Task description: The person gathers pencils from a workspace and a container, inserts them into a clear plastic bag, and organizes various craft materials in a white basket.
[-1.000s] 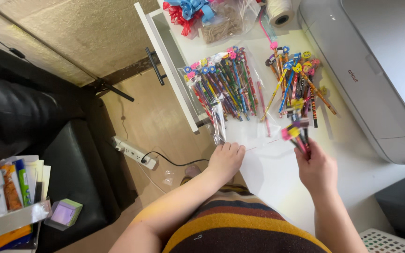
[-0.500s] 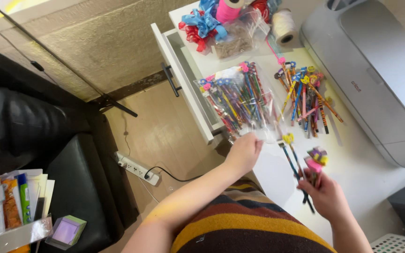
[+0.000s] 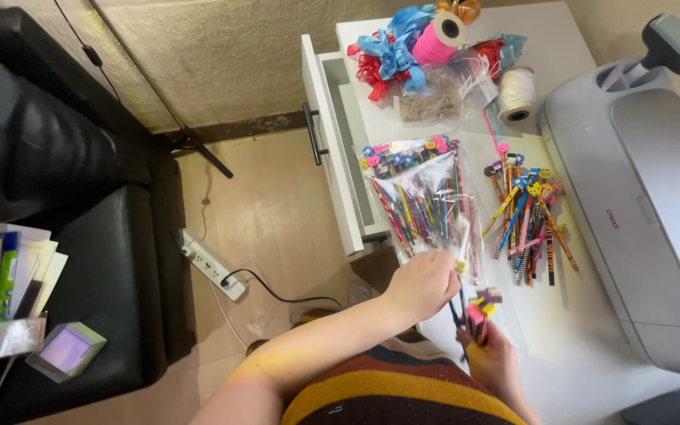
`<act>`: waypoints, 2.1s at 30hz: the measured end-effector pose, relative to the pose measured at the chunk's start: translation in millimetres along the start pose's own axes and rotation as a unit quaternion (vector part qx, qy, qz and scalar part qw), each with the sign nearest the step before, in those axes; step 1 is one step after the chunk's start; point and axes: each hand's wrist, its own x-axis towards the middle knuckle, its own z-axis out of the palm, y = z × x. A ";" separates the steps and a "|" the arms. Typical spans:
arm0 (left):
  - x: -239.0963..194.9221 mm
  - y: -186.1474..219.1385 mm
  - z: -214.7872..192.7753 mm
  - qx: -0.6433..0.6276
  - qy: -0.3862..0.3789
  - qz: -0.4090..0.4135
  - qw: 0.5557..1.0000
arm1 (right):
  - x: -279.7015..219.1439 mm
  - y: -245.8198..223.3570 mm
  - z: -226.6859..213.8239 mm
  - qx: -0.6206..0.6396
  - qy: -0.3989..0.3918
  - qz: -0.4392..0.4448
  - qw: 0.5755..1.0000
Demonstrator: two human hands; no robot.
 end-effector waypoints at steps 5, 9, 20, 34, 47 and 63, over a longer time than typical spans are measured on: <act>6.3 5.4 -5.9 -0.039 -0.011 -0.061 0.997 | 21.1 -34.1 16.3 0.118 0.010 -0.062 0.991; 10.1 8.0 -7.7 -0.101 0.107 -0.011 0.989 | 38.0 -32.4 18.8 0.112 -0.011 -0.122 0.986; 8.5 18.9 -33.3 0.106 -0.024 0.108 0.988 | 52.8 26.2 3.0 0.339 -0.018 -0.037 0.940; -2.9 26.4 14.5 0.443 0.016 0.167 0.880 | -17.3 27.9 -12.0 0.231 -0.080 -0.040 0.969; -5.1 17.4 11.7 0.413 0.310 0.221 0.827 | 27.9 5.6 14.6 0.399 -0.004 -0.139 0.906; -7.1 24.8 18.0 0.331 0.242 0.216 0.886 | 52.4 -9.6 36.6 0.139 0.062 -0.164 0.975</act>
